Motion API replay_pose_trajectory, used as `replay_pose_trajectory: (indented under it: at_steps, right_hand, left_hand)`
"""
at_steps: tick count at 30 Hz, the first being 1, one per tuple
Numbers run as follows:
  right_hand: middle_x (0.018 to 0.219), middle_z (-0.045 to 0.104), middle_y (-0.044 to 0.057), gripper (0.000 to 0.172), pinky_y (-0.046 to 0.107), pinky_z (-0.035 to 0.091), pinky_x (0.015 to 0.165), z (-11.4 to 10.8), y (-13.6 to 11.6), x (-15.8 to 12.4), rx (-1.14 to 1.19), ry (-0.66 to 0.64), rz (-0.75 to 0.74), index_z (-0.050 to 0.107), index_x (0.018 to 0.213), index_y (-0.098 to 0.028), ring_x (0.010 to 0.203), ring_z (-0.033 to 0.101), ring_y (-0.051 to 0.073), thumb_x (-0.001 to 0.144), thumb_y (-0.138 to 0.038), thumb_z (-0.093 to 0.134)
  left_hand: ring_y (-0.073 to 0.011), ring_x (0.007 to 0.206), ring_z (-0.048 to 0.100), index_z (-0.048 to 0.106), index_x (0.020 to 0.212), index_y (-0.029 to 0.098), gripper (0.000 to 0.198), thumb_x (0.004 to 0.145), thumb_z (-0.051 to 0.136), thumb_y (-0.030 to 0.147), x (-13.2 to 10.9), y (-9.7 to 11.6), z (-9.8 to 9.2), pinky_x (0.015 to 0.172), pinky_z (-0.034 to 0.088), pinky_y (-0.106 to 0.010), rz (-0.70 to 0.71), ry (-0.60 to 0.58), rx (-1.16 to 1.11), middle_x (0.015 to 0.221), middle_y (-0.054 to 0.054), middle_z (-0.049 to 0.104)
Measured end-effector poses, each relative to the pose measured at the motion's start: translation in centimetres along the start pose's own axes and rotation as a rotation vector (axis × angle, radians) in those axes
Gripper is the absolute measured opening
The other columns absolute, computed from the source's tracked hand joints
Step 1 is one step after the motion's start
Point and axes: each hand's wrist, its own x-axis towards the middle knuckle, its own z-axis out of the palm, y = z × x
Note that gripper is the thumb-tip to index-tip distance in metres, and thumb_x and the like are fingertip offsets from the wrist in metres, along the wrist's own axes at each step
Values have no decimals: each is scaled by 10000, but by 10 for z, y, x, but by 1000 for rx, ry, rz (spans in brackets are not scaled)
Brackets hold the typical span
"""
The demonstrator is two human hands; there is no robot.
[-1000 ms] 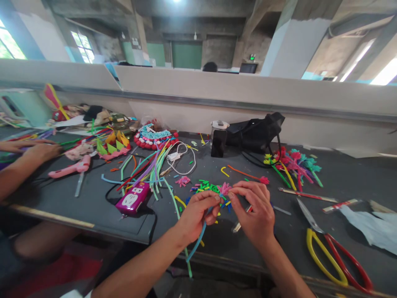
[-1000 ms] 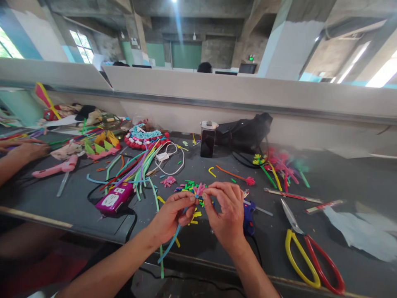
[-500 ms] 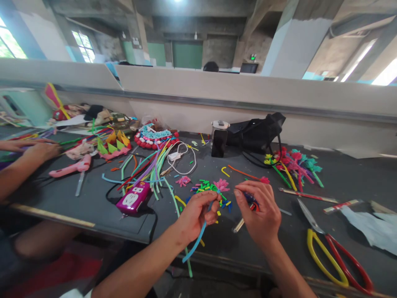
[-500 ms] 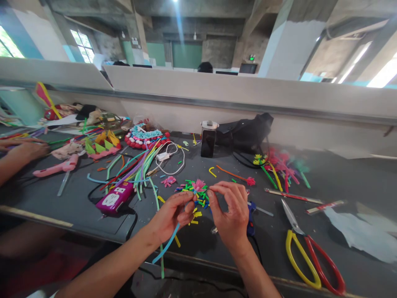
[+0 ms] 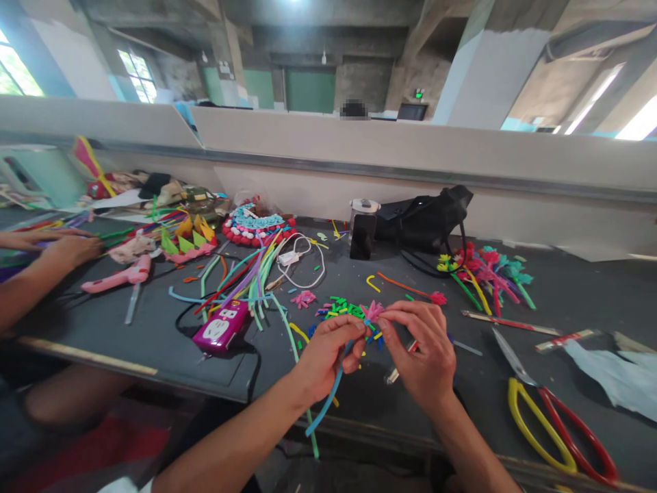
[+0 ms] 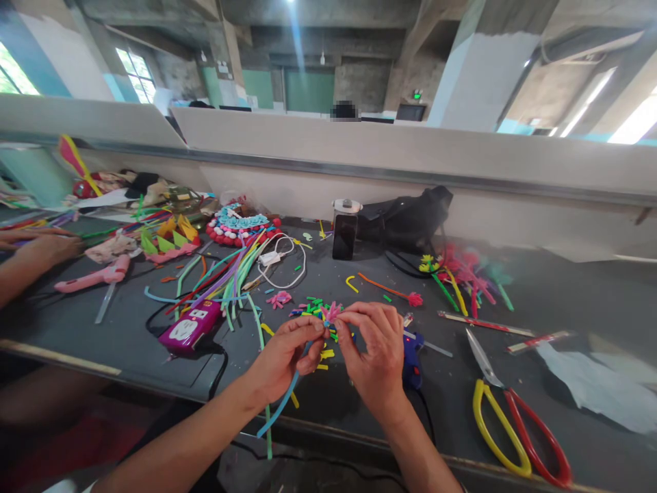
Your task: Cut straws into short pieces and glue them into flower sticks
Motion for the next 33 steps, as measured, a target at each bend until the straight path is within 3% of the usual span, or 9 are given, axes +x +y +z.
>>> replay_pose_trajectory:
  at_steps: [16, 21, 33]
  right_hand:
    - [861, 684, 18, 19, 385, 434, 825, -1, 1, 0, -1, -10, 27, 671, 847, -229, 838, 595, 188, 840, -211, 670]
    - [902, 680, 28, 117, 396, 436, 842, -4, 0, 1, 19, -5, 22, 676, 935, -226, 871, 587, 195, 824, -193, 695]
    - [885, 678, 26, 33, 388, 422, 827, -1, 0, -1, -17, -24, 14, 684, 847, -221, 854, 583, 190, 842, -189, 676]
  left_hand:
    - [-27, 352, 323, 596, 711, 141, 206, 709, 718, 307, 0, 0, 3, 387, 195, -189, 43, 55, 57, 473, 53, 475]
    - [-29, 375, 340, 590, 689, 149, 227, 720, 717, 334, -1, -2, 4, 385, 208, -182, 107, 113, 134, 494, 48, 492]
    - [-34, 390, 353, 601, 692, 141, 210, 749, 696, 320, 0, -5, 2, 390, 223, -181, 158, 123, 222, 496, 47, 498]
